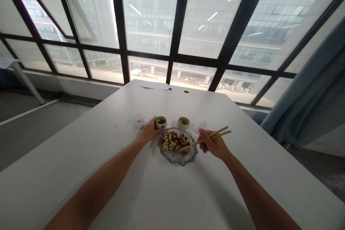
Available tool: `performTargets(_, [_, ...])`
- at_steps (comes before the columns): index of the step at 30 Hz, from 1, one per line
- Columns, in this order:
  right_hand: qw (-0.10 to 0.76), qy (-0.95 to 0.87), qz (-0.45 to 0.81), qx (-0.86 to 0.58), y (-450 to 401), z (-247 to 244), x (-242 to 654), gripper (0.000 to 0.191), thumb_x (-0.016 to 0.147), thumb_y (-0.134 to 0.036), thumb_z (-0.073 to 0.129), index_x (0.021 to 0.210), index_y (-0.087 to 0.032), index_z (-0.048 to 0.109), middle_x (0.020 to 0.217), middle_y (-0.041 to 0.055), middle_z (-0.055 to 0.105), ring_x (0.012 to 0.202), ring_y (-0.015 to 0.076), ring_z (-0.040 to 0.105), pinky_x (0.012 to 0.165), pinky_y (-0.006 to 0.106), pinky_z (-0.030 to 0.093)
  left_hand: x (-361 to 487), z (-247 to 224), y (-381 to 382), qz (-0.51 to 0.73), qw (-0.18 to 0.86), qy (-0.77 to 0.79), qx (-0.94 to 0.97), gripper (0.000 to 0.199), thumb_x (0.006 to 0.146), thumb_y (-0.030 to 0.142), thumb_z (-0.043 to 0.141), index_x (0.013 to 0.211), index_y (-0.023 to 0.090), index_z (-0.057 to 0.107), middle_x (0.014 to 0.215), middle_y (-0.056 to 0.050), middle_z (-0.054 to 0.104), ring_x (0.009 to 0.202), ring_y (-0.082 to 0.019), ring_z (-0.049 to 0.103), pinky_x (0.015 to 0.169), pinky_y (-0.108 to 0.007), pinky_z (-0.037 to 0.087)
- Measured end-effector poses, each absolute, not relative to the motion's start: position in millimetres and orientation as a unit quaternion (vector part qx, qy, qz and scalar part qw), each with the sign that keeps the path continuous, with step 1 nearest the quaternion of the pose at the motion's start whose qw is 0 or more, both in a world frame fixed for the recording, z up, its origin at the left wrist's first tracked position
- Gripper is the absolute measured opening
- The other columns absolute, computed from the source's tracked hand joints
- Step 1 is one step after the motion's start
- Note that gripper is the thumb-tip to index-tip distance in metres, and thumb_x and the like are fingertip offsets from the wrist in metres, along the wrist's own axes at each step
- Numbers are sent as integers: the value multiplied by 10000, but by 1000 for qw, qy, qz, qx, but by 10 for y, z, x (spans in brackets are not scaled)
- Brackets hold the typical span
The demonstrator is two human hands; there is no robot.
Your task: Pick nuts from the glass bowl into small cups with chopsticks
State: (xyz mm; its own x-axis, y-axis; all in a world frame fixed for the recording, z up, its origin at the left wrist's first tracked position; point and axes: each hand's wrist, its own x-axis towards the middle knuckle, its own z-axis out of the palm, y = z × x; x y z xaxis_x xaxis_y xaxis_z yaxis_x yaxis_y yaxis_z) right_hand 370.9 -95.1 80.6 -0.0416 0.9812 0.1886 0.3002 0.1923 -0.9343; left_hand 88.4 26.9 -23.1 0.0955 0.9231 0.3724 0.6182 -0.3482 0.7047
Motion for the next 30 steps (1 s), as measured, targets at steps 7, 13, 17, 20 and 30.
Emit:
performTargets(7, [567,-571,324,-497,-812,664,3651,609,767,-762,580,644,-167,628,437,28,608,320,124,539,315,214,419,853,-316,303,440,143,535,707,819,707,421,777,1415,193,433,1341,-136,518,1301,-293,485,1098,-428,402])
performTargets(13, [604,-546,294,-501,-878,673,3708,605,805,-745,557,649,-164,625,442,28,607,314,119,534,302,207,399,838,-328,296,477,142,517,697,746,701,349,798,1363,226,474,1227,-100,543,1092,-236,590,944,-391,511])
performTargets(17, [602,-553,292,-496,-946,647,3704,585,804,-731,576,652,-169,629,455,29,615,329,124,545,311,215,415,843,-337,305,493,143,506,693,655,734,294,765,1325,223,492,1255,-101,556,1111,-232,596,914,-379,527])
performTargets(20, [597,-565,289,-492,-992,604,3678,578,803,-726,583,646,-172,631,466,31,620,341,123,550,322,216,420,842,-342,310,495,145,504,693,616,746,274,744,1307,224,495,1280,-99,569,1136,-229,599,910,-371,531])
performTargets(30, [593,-561,301,-493,-1013,409,3654,542,810,-703,596,684,-178,648,503,30,637,379,135,562,340,237,431,856,-296,271,474,162,511,698,586,777,249,695,1321,233,478,1315,-89,586,1180,-217,590,939,-366,523])
